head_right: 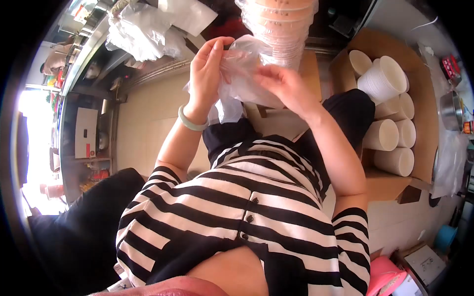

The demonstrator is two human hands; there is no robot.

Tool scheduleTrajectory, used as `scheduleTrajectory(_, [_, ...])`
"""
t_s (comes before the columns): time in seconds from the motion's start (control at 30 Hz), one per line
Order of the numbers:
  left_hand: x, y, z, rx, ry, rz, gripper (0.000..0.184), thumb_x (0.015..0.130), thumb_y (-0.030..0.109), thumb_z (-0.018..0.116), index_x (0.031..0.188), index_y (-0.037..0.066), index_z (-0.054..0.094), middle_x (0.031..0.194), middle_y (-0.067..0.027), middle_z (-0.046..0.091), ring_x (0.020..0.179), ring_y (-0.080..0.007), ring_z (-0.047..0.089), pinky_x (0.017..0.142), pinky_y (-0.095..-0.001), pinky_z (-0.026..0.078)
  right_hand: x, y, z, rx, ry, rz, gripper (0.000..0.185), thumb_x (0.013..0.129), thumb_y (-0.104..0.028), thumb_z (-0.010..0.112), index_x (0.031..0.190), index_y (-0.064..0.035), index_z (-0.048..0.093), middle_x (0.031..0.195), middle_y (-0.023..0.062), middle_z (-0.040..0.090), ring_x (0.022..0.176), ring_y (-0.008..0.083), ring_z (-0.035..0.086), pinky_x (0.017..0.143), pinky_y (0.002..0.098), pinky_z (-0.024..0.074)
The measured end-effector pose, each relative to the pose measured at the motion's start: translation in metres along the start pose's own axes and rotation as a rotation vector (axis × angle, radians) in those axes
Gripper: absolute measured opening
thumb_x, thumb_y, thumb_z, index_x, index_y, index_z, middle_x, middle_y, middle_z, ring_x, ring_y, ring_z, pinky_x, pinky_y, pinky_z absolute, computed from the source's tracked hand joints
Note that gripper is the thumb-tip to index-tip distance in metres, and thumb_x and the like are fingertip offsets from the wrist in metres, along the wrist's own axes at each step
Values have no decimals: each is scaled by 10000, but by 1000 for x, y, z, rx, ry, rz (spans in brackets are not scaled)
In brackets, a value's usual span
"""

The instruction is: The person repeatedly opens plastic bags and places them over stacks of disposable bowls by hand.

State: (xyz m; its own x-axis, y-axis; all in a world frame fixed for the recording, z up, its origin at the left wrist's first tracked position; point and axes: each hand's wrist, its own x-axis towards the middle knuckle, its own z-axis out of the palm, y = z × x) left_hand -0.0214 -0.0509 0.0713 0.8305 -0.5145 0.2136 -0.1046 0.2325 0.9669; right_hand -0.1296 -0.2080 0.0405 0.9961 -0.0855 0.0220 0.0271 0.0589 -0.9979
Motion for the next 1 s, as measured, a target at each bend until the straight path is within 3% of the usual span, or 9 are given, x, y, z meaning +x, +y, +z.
scheduleTrajectory(0.17, [-6, 13, -9, -40, -55, -103, 325, 982, 285, 434, 1148, 27, 543, 895, -50, 662, 670, -91, 624, 492, -181, 441, 0, 4, -1, 301, 111, 27, 111, 880, -167, 623, 848, -61, 614, 661, -53, 533, 534, 6, 363, 498, 158, 233])
scheduleTrajectory(0.4, [1, -7, -29, 40, -352, -368, 382, 930, 290, 546, 1143, -27, 525, 968, -105, 631, 778, -157, 643, 694, -249, 518, 4, -6, -17, 39, 193, -39, 149, 877, -187, 637, 835, -43, 634, 675, -57, 529, 575, 10, 406, 526, 166, 282])
scheduleTrajectory(0.57, [-1, -5, -26, -974, -270, -415, 494, 971, 452, 354, 1178, 26, 495, 1026, -94, 633, 897, -236, 624, 759, -340, 528, 9, 7, -16, 95, 237, -55, 149, 857, -170, 659, 884, -24, 672, 699, -48, 581, 616, 6, 480, 560, 157, 366])
scheduleTrajectory(0.6, [6, -16, -36, -1132, -519, -459, 460, 975, 420, 371, 1149, 20, 519, 1024, -103, 631, 908, -226, 627, 772, -330, 525, 8, 11, -15, 84, 224, -65, 139, 857, -153, 653, 883, -18, 671, 711, -41, 594, 628, 15, 498, 577, 162, 385])
scheduleTrajectory(0.67, [5, -39, -39, -960, -365, -611, 359, 969, 327, 434, 1095, 13, 555, 1011, -88, 631, 907, -186, 621, 766, -299, 521, 11, 15, -12, 71, 213, -81, 129, 857, -136, 646, 883, -12, 669, 723, -33, 608, 641, 24, 515, 595, 167, 404])
scheduleTrajectory(0.7, [-6, -39, -23, -466, -185, -325, 235, 932, 200, 519, 1039, 4, 593, 968, -63, 644, 841, -139, 620, 728, -256, 516, 13, 18, -8, -16, 230, -93, 140, 872, -128, 625, 894, 6, 659, 753, -23, 611, 650, 29, 511, 593, 174, 399])
scheduleTrajectory(0.77, [-1, -46, -8, 187, -398, -34, 191, 883, 117, 584, 1024, -8, 610, 976, -66, 641, 831, -107, 606, 718, -237, 504, 10, 18, -7, -119, 238, -90, 196, 907, -147, 571, 916, 35, 641, 803, 5, 638, 696, 49, 551, 619, 193, 424])
scheduleTrajectory(0.83, [-11, -41, -1, -199, -226, -440, 192, 854, 74, 613, 1028, -9, 603, 998, -78, 628, 854, -93, 581, 717, -242, 488, 7, 16, -8, -293, 199, -31, 223, 918, -167, 552, 925, 38, 639, 806, 16, 646, 694, 57, 560, 639, 196, 436])
scheduleTrajectory(1.0, [-16, -43, -3, -134, -281, -104, 222, 924, 111, 505, 1117, 10, 548, 1001, -56, 616, 854, -124, 590, 748, -258, 487, 1, 21, -15, -373, 272, -115, 291, 941, -237, 515, 958, 23, 645, 875, 41, 651, 793, 108, 583, 757, 234, 458])
